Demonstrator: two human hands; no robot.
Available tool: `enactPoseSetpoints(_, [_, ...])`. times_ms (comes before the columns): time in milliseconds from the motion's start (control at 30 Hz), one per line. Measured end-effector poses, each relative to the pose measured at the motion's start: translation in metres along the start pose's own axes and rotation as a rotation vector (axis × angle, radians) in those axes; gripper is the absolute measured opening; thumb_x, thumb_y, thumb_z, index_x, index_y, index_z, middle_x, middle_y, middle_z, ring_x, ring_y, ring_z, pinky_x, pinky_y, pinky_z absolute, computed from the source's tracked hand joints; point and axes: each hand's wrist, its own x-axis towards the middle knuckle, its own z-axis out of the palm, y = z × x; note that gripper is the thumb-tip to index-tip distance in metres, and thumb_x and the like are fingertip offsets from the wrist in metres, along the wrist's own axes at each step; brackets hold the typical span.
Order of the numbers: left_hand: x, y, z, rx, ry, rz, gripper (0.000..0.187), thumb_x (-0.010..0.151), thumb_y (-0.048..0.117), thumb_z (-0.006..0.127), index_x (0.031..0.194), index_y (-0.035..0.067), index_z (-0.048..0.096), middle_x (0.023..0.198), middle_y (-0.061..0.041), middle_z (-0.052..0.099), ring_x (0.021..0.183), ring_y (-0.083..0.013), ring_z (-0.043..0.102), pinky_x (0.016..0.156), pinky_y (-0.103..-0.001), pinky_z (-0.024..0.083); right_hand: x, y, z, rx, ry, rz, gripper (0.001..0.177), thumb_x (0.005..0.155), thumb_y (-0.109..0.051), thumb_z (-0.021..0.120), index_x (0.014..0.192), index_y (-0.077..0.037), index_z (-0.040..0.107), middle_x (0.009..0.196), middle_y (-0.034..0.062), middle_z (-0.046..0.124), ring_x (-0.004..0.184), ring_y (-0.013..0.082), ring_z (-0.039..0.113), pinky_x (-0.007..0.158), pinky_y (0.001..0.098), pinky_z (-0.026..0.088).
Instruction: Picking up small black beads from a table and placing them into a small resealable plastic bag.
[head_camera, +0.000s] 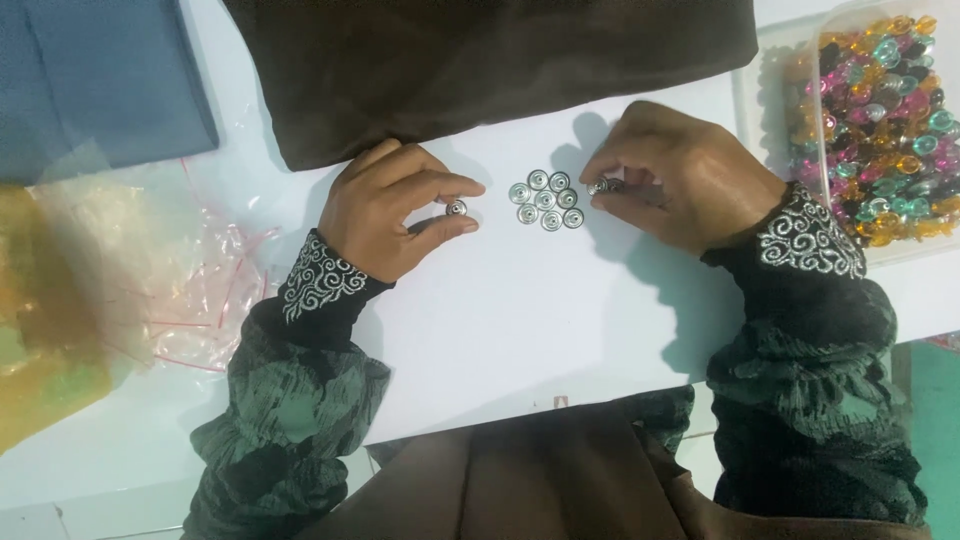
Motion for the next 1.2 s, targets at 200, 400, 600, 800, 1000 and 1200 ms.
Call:
enactPoseSetpoints(200, [0.000, 0.000, 0.000, 0.004, -0.002, 0.002, 0.024, 0.091, 0.024, 0.090, 0.109, 0.013, 0.079, 0.095, -0.002, 0.068, 0.086, -0.0216, 0.060, 0.075, -0.037, 0.051, 0.003, 0.010, 0.009, -0.073, 0.121, -0.302, 0.042, 0.081, -0.032, 0.093, 0.111, -0.007, 0.078, 0.105, 0.0144, 0.065, 0.097, 0.0314, 0.059, 0.081, 0.0420, 0.051])
enactPoseSetpoints(400, [0.001, 0.000, 0.000, 0.008, 0.005, 0.017, 0.023, 0.092, 0.025, 0.089, 0.109, 0.012, 0.080, 0.095, -0.003, 0.067, 0.085, -0.0224, 0.060, 0.075, -0.037, 0.051, 0.009, 0.003, 0.018, -0.084, 0.104, -0.309, 0.036, 0.085, -0.031, 0.090, 0.109, -0.007, 0.078, 0.105, 0.0142, 0.061, 0.093, 0.0304, 0.058, 0.077, 0.0412, 0.053])
enactPoseSetpoints(600, [0.002, 0.002, -0.002, 0.000, -0.006, -0.003, 0.023, 0.091, 0.024, 0.090, 0.108, 0.013, 0.080, 0.095, -0.002, 0.067, 0.086, -0.0213, 0.060, 0.075, -0.037, 0.051, 0.009, 0.003, 0.011, -0.089, 0.113, -0.291, 0.018, 0.091, -0.019, 0.085, 0.104, -0.009, 0.079, 0.099, 0.0118, 0.062, 0.090, 0.0291, 0.060, 0.084, 0.0428, 0.050])
enactPoseSetpoints(800, [0.000, 0.000, 0.000, 0.016, 0.008, 0.008, 0.024, 0.090, 0.023, 0.091, 0.109, 0.013, 0.080, 0.095, -0.002, 0.067, 0.085, -0.0221, 0.059, 0.075, -0.038, 0.051, 0.007, -0.001, 0.007, -0.061, 0.199, -0.327, 0.021, 0.092, -0.009, 0.089, 0.107, -0.002, 0.076, 0.102, 0.0160, 0.061, 0.099, 0.0332, 0.059, 0.085, 0.0441, 0.050])
enactPoseSetpoints(1000, [-0.001, -0.002, 0.001, 0.014, 0.008, 0.027, 0.025, 0.091, 0.025, 0.091, 0.109, 0.012, 0.080, 0.097, -0.003, 0.068, 0.087, -0.0237, 0.060, 0.077, -0.040, 0.052, 0.018, -0.011, 0.021, -0.194, 0.230, -0.373, 0.027, 0.099, 0.000, 0.078, 0.125, -0.003, 0.076, 0.109, 0.0152, 0.064, 0.092, 0.0320, 0.055, 0.081, 0.0437, 0.045])
enactPoseSetpoints(1200, [-0.002, -0.003, 0.001, 0.015, -0.002, 0.020, 0.026, 0.091, 0.025, 0.091, 0.110, 0.012, 0.080, 0.096, -0.003, 0.067, 0.088, -0.0239, 0.060, 0.076, -0.039, 0.052, 0.021, -0.009, 0.027, -0.285, 0.262, -0.404, 0.016, 0.100, -0.007, 0.082, 0.116, -0.005, 0.081, 0.105, 0.0140, 0.069, 0.092, 0.0310, 0.058, 0.076, 0.0414, 0.049])
